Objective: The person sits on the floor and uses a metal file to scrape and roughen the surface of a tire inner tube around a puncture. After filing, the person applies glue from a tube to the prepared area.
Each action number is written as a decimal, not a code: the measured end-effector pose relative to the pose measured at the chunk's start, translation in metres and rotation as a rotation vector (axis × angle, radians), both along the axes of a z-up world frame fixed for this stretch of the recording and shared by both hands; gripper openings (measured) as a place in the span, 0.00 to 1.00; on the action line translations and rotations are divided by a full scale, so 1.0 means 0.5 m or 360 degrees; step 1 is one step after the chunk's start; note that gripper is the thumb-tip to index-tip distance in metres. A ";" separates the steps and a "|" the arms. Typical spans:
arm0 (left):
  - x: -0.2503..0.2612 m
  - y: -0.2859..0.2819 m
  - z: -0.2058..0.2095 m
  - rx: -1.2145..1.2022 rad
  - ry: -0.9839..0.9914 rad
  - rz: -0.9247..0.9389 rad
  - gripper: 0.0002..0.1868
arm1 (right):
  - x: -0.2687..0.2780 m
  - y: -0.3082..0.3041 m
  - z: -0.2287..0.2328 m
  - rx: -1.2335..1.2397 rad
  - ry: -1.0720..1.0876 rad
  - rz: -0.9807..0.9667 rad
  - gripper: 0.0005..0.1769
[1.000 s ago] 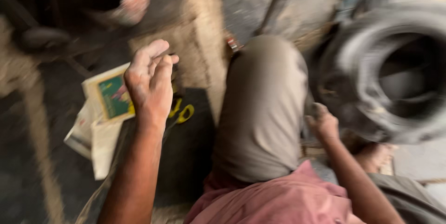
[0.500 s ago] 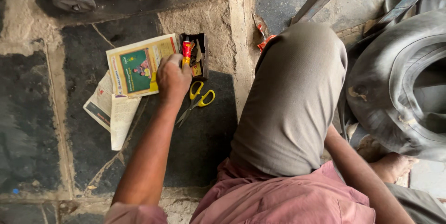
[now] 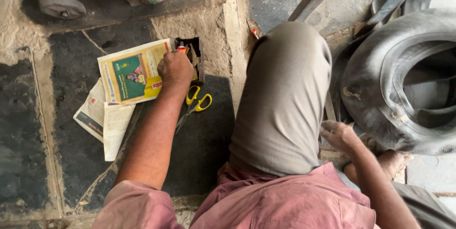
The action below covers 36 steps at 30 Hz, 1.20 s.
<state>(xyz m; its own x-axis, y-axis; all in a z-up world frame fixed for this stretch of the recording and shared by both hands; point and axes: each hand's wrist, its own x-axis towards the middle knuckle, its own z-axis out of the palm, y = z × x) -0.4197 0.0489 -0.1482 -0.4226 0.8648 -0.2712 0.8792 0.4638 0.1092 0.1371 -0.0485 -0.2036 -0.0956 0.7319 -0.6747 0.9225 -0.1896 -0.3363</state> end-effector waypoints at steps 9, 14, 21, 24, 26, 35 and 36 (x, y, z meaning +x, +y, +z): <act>-0.044 -0.071 -0.030 0.0740 -0.0664 0.0229 0.17 | -0.031 0.020 0.054 0.0008 0.0061 -0.0191 0.25; -0.048 -0.086 -0.040 0.0649 -0.0938 0.0400 0.18 | -0.025 0.015 0.036 0.0024 0.0055 -0.0082 0.26; -0.015 -0.044 -0.063 0.0535 -0.0368 0.0125 0.19 | -0.024 0.023 0.063 -0.0062 0.0023 -0.0303 0.26; -0.010 -0.039 -0.054 0.0570 -0.0280 0.0115 0.18 | -0.018 0.019 0.067 -0.0011 0.0091 -0.0330 0.26; -0.015 -0.041 -0.037 0.0506 -0.0367 0.0274 0.15 | -0.013 0.021 0.064 0.0075 0.0124 -0.0289 0.26; -0.065 -0.078 0.052 0.0452 -0.0413 0.0247 0.13 | -0.023 0.050 0.129 0.0207 0.0297 -0.0367 0.27; -0.066 -0.088 0.055 0.0386 -0.0449 0.0262 0.15 | -0.025 0.052 0.141 0.0201 0.0291 -0.0383 0.27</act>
